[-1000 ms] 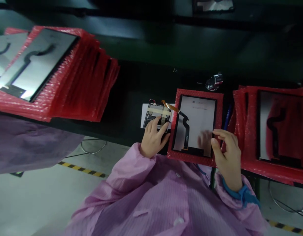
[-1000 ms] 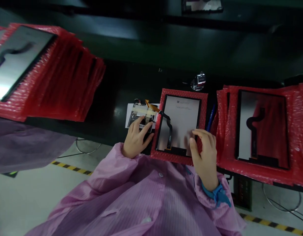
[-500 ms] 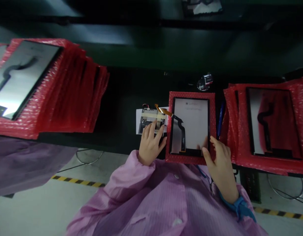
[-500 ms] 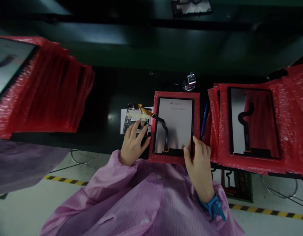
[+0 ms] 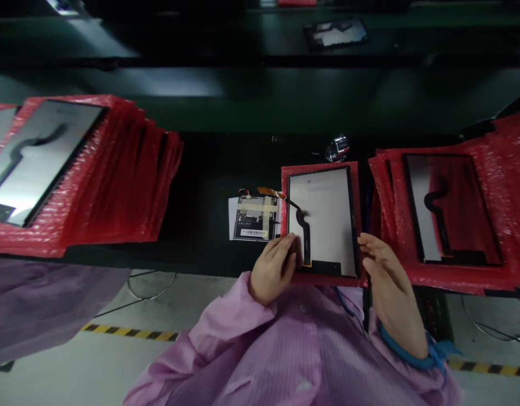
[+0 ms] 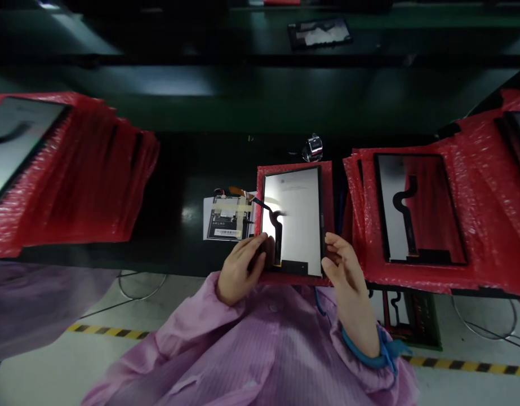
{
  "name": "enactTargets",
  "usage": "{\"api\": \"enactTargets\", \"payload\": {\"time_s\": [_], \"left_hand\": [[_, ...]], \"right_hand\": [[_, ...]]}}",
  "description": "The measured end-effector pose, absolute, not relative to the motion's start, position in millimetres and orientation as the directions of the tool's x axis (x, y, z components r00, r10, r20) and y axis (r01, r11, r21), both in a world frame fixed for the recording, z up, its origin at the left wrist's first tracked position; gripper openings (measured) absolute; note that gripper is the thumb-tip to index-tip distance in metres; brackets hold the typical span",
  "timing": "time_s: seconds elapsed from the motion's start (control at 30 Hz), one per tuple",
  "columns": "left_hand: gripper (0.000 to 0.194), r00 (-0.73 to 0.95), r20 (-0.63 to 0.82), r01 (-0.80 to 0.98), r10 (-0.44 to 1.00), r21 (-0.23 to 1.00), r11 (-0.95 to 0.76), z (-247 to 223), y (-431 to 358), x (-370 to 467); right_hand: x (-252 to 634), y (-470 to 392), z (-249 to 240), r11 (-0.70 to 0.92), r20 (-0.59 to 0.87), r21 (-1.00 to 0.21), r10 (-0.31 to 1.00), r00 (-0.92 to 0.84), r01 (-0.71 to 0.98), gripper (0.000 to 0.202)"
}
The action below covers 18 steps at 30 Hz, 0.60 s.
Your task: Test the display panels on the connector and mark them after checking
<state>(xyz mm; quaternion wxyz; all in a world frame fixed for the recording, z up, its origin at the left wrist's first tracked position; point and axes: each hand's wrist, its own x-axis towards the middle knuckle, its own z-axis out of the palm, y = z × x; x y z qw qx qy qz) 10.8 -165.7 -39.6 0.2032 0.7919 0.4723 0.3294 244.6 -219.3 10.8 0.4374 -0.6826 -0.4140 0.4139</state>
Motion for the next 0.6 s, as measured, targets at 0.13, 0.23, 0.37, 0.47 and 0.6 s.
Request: {"api": "enactTargets", "payload": {"time_s": [0.13, 0.23, 0.37, 0.47, 0.6], "left_hand": [[0.025, 0.108, 0.118, 0.293, 0.987, 0.945, -0.145, -22.4, -146.6, 3.2], [0.034, -0.093, 0.092, -0.184, 0.991, 0.977, -0.108, -1.8, -135.1, 7.3], [0.036, -0.078, -0.122, -0.583, 0.990, 0.811, 0.054, 27.3, -129.6, 6.9], [0.027, -0.033, -0.246, -0.603, 0.969, 0.778, 0.177, 39.6, -127.8, -0.7], [0.031, -0.058, -0.324, -0.532, 0.944, 0.810, 0.245, 38.2, -123.2, -11.6]], "right_hand": [[210.2, -224.0, 49.7, -0.040, -0.019, -0.981, 0.994, 0.108, 0.192, 0.047], [178.0, -214.7, 51.9, 0.269, 0.265, -0.963, 0.952, -0.150, 0.007, 0.047], [145.2, -193.9, 20.1, 0.257, 0.268, -0.960, 0.958, -0.098, -0.113, 0.037], [131.1, -184.2, -0.5, 0.066, 0.066, -0.973, 0.998, -0.006, 0.220, 0.048], [125.5, -183.7, -2.6, 0.212, 0.132, -0.907, 0.964, -0.233, 0.364, 0.071]]}}
